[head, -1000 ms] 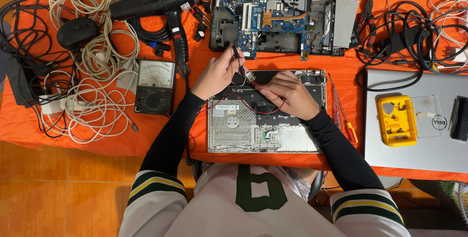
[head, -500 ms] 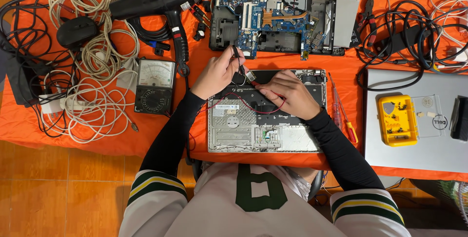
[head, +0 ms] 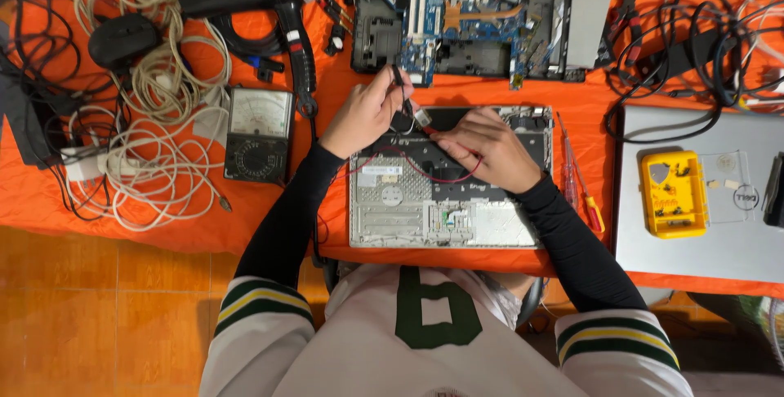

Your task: Inspecting and repairing internal components of a laptop using tools.

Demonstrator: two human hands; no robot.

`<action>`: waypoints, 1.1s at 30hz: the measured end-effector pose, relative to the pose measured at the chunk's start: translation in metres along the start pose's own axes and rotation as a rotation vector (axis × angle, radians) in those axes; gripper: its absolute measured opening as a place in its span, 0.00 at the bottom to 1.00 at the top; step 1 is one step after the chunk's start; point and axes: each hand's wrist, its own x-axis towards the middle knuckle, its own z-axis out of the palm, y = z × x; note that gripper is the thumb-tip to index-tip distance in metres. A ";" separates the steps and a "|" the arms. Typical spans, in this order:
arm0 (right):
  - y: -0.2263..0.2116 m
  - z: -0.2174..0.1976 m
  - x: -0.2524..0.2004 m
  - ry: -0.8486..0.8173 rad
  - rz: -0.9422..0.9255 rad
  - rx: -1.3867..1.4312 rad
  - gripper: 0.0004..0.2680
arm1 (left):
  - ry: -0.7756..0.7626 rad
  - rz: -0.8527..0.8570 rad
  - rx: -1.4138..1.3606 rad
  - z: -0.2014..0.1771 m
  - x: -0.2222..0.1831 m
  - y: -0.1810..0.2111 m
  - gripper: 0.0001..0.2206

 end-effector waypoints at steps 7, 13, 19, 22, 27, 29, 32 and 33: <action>0.000 0.002 -0.003 -0.023 -0.024 0.019 0.07 | 0.005 0.086 -0.029 0.002 -0.005 -0.009 0.04; 0.001 0.003 -0.004 -0.031 0.001 0.024 0.06 | -0.015 0.120 -0.067 0.002 -0.004 -0.003 0.05; 0.000 0.002 -0.003 -0.032 0.013 0.028 0.06 | -0.016 0.161 -0.059 0.001 -0.004 -0.007 0.04; 0.004 0.005 -0.007 -0.036 0.013 0.006 0.07 | -0.002 0.152 -0.004 0.002 -0.006 -0.004 0.05; 0.001 0.000 -0.001 -0.004 -0.011 0.028 0.07 | -0.007 0.057 -0.037 0.001 -0.002 0.003 0.04; -0.001 0.000 -0.001 -0.007 -0.007 0.025 0.06 | 0.029 0.143 0.005 0.002 -0.002 -0.003 0.04; -0.002 -0.001 -0.001 -0.003 -0.005 0.030 0.06 | 0.012 0.029 -0.004 0.001 -0.002 0.005 0.04; -0.003 -0.002 0.000 0.006 -0.012 0.022 0.06 | 0.012 0.042 0.002 0.001 -0.002 0.006 0.04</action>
